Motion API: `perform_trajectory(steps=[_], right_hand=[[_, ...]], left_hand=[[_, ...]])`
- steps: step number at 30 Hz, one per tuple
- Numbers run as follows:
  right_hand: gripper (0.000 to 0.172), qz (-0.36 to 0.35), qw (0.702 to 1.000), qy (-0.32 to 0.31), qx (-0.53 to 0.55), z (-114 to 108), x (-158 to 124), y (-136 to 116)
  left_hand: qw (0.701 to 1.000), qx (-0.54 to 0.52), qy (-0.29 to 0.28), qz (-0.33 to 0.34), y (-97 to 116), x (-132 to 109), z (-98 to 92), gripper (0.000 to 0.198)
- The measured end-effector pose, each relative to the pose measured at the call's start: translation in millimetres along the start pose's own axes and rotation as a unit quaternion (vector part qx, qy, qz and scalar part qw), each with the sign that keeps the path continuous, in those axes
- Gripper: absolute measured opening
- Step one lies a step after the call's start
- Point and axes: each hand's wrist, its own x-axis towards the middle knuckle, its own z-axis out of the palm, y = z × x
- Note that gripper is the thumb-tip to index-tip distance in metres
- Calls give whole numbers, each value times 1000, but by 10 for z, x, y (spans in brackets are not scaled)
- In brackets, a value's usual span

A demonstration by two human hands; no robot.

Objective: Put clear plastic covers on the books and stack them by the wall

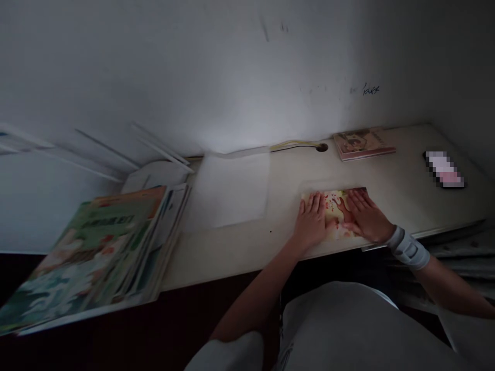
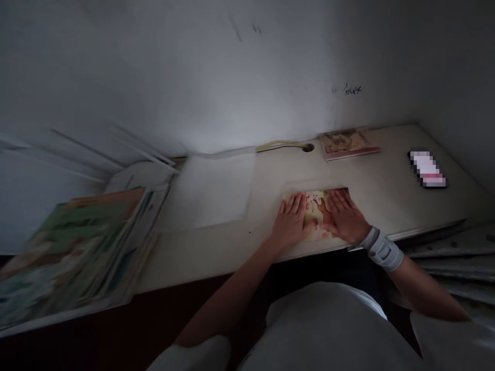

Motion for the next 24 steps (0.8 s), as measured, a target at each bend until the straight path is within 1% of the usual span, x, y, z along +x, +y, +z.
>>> perform_trajectory(steps=[2,4,8,10,12,13,15,17,18,21,24], right_hand=[[83,40,999,2,-2,-11,-52,92],[79,55,998,4,-1,-12,-88,162],[76,21,999,16,19,26,-73,246],[78,17,999,20,26,66,-27,286],[82,56,997,35,29,111,42,337],[84,87,995,46,34,132,84,365],[85,144,985,70,62,163,177,422],[83,171,975,87,108,179,268,472],[83,176,971,93,131,184,308,494],[87,185,962,100,174,206,401,568],[96,187,965,83,167,244,495,668]], left_hand=[[1000,-3,1,-1,3,0,3,76],[1000,-6,1,-4,11,5,11,76],[1000,-18,20,-7,-44,30,3,69],[997,-17,47,-53,-146,53,-36,61],[990,-11,66,-122,-289,82,-92,54],[986,-14,63,-151,-363,99,-120,50],[984,-42,36,-171,-490,134,-161,41],[982,-85,23,-166,-567,170,-172,32],[980,-106,32,-163,-587,189,-167,29],[968,-172,89,-159,-608,260,-132,23],[950,-224,129,-175,-638,358,-101,22]])
